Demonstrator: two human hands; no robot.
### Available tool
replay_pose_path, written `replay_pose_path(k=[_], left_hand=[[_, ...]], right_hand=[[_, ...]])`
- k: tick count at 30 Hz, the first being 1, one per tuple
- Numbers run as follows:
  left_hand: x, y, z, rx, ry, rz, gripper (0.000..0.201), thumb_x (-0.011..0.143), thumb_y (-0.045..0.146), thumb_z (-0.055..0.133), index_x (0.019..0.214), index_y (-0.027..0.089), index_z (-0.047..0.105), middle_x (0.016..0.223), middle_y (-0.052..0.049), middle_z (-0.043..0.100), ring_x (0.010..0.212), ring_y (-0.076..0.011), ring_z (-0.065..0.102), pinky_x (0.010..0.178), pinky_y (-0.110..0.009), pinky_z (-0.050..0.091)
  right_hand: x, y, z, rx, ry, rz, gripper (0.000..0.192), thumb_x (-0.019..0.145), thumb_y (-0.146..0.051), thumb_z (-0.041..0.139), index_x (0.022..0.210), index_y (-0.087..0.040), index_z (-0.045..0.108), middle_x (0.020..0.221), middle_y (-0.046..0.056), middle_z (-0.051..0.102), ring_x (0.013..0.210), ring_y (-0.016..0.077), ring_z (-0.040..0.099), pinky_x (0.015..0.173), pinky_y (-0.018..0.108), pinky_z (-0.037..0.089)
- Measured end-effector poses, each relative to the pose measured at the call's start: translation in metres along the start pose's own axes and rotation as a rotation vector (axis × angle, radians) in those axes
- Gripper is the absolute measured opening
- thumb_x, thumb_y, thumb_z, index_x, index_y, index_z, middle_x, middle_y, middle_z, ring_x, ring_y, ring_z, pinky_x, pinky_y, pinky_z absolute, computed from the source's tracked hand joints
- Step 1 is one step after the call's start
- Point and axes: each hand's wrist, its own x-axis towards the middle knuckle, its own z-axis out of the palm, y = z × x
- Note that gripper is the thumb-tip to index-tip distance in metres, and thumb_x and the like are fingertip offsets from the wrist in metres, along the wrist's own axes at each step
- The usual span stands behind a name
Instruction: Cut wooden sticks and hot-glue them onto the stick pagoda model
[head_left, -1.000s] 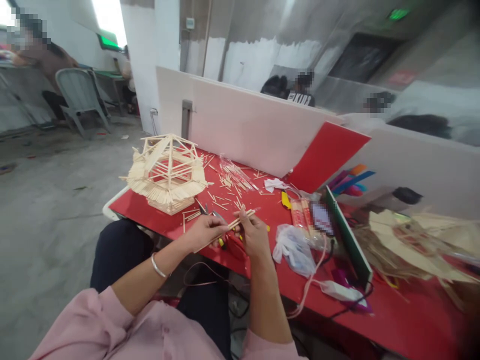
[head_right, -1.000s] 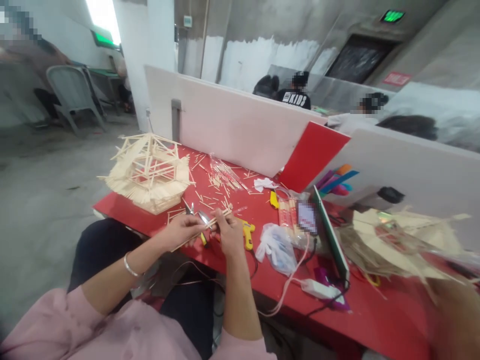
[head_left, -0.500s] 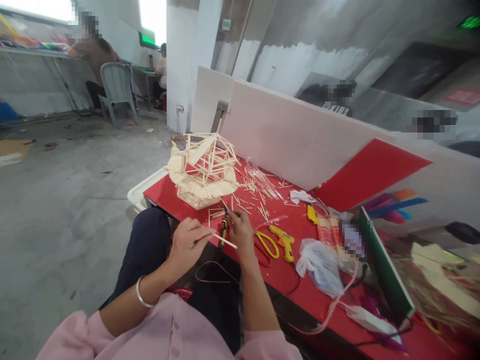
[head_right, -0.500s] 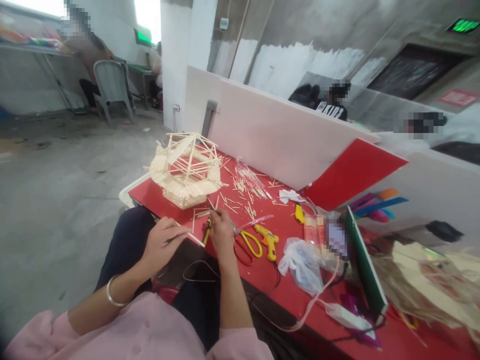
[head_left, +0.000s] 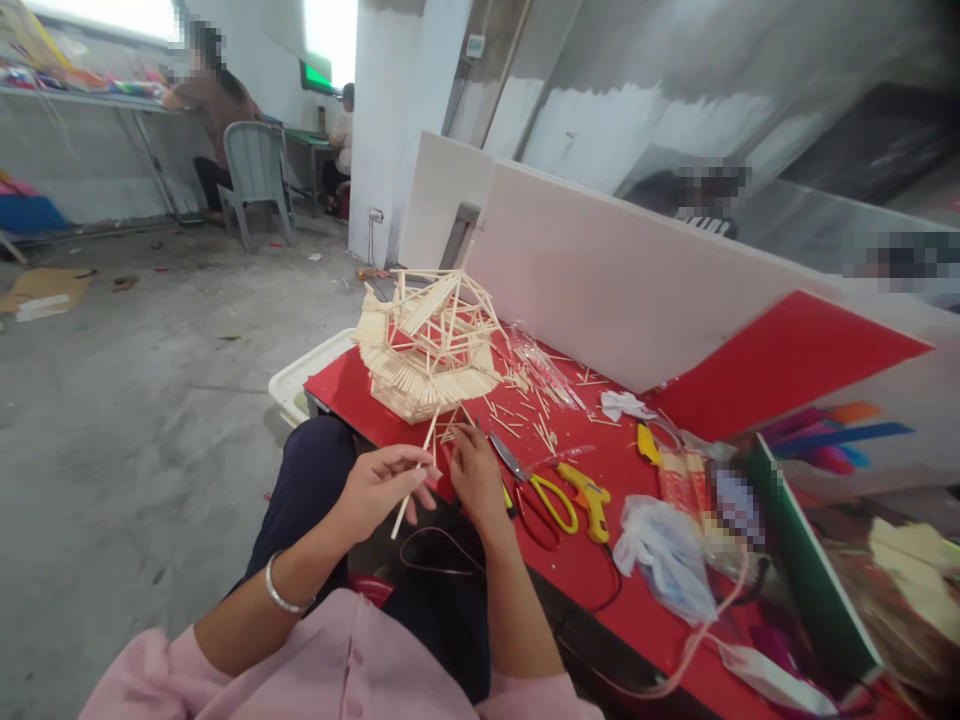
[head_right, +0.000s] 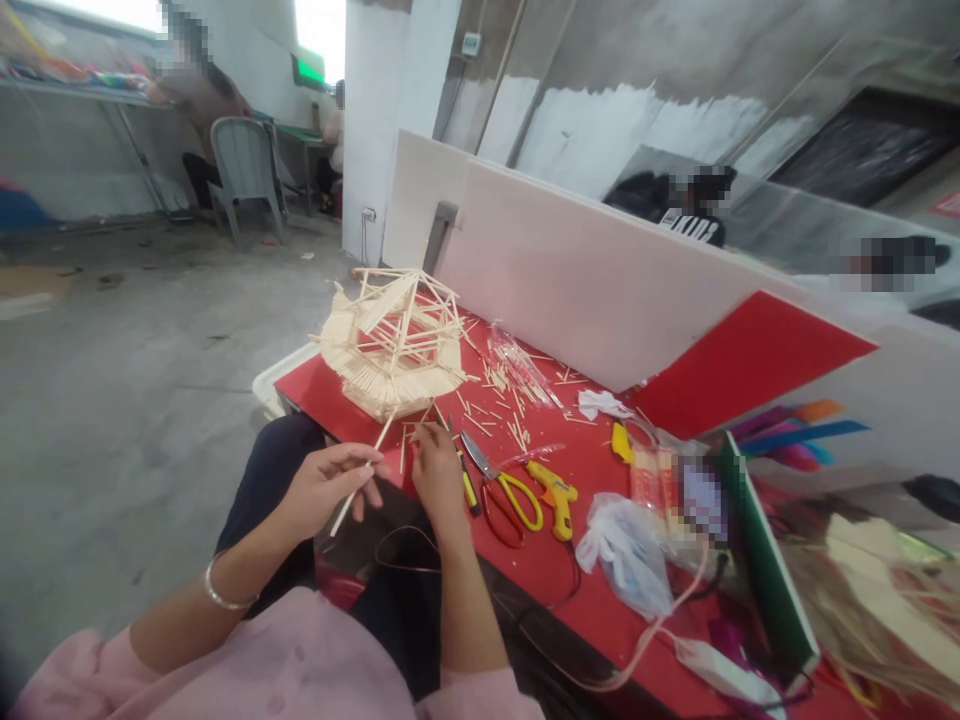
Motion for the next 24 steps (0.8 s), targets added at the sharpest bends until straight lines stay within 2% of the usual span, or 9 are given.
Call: replay_pose_path(k=[3, 4, 7, 9, 11, 13, 16, 20, 24], left_hand=[[0.002, 0.0, 0.005, 0.044, -0.026, -0.069, 0.034, 0.08, 0.04, 0.07, 0.099, 0.014, 0.06, 0.088, -0.01, 0.074, 0.037, -0.0088, 0.057, 0.029, -0.016, 0.034], [0.003, 0.0, 0.007, 0.038, -0.038, -0.082, 0.035, 0.081, 0.042, 0.069, 0.101, 0.015, 0.058, 0.085, -0.008, 0.073, 0.034, -0.0072, 0.054, 0.028, -0.015, 0.03], [0.002, -0.001, 0.009, 0.025, -0.078, -0.106, 0.037, 0.08, 0.044, 0.07, 0.097, 0.018, 0.05, 0.072, -0.001, 0.07, 0.029, -0.0048, 0.047, 0.028, -0.014, 0.027], [-0.001, -0.002, 0.008, 0.035, -0.096, -0.124, 0.04, 0.078, 0.046, 0.072, 0.093, 0.019, 0.046, 0.07, 0.0, 0.069, 0.028, -0.0044, 0.045, 0.028, -0.014, 0.029], [-0.007, -0.003, 0.004, 0.051, -0.096, -0.137, 0.043, 0.077, 0.048, 0.073, 0.093, 0.019, 0.045, 0.072, -0.001, 0.071, 0.029, -0.0046, 0.045, 0.029, -0.015, 0.03], [-0.011, -0.004, 0.0, 0.066, -0.066, -0.136, 0.044, 0.076, 0.049, 0.072, 0.095, 0.019, 0.047, 0.071, -0.003, 0.072, 0.031, -0.0055, 0.047, 0.031, -0.015, 0.031], [-0.009, 0.002, -0.001, 0.081, 0.027, -0.113, 0.041, 0.077, 0.05, 0.07, 0.092, 0.016, 0.054, 0.062, -0.003, 0.069, 0.034, -0.006, 0.047, 0.035, -0.015, 0.03], [0.009, 0.019, 0.006, 0.071, 0.181, -0.011, 0.037, 0.074, 0.049, 0.072, 0.08, 0.014, 0.061, 0.05, 0.003, 0.058, 0.037, -0.0047, 0.044, 0.038, -0.015, 0.031], [0.032, 0.036, 0.011, -0.014, 0.237, 0.043, 0.037, 0.069, 0.048, 0.076, 0.076, 0.015, 0.06, 0.045, 0.005, 0.053, 0.034, -0.0038, 0.04, 0.036, -0.015, 0.029]], right_hand=[[-0.023, -0.026, -0.016, 0.161, -0.015, 0.08, 0.043, 0.097, -0.036, 0.034, 0.111, -0.017, 0.07, 0.081, 0.006, 0.069, 0.071, 0.0165, 0.063, 0.066, 0.028, 0.052], [-0.029, -0.036, -0.021, 0.314, -0.043, 0.157, 0.046, 0.098, -0.04, 0.033, 0.11, -0.016, 0.071, 0.071, 0.003, 0.067, 0.064, 0.0154, 0.061, 0.061, 0.027, 0.05], [-0.036, -0.059, -0.027, 0.661, -0.107, 0.313, 0.041, 0.089, -0.049, 0.053, 0.102, -0.016, 0.074, 0.073, 0.003, 0.069, 0.068, 0.0164, 0.063, 0.064, 0.027, 0.051], [-0.035, -0.068, -0.027, 0.776, -0.104, 0.38, 0.036, 0.081, -0.048, 0.064, 0.096, -0.017, 0.076, 0.079, 0.005, 0.072, 0.073, 0.0177, 0.065, 0.068, 0.028, 0.053], [-0.032, -0.074, -0.025, 0.831, -0.103, 0.419, 0.034, 0.079, -0.048, 0.066, 0.091, -0.018, 0.076, 0.078, 0.005, 0.073, 0.07, 0.0171, 0.065, 0.066, 0.028, 0.053], [-0.027, -0.079, -0.025, 0.817, -0.089, 0.387, 0.031, 0.08, -0.046, 0.065, 0.086, -0.018, 0.077, 0.074, 0.004, 0.072, 0.067, 0.0162, 0.064, 0.063, 0.027, 0.052], [-0.013, -0.088, -0.029, 0.711, -0.032, 0.254, 0.027, 0.082, -0.042, 0.063, 0.08, -0.018, 0.075, 0.074, 0.004, 0.071, 0.068, 0.0156, 0.064, 0.064, 0.026, 0.052], [0.015, -0.101, -0.031, 0.62, 0.026, 0.126, 0.026, 0.086, -0.04, 0.06, 0.084, -0.018, 0.075, 0.08, 0.004, 0.072, 0.074, 0.0158, 0.064, 0.07, 0.026, 0.052], [0.036, -0.111, -0.03, 0.589, 0.009, 0.076, 0.03, 0.09, -0.04, 0.054, 0.084, -0.018, 0.074, 0.077, 0.003, 0.072, 0.075, 0.0162, 0.065, 0.072, 0.026, 0.052]])
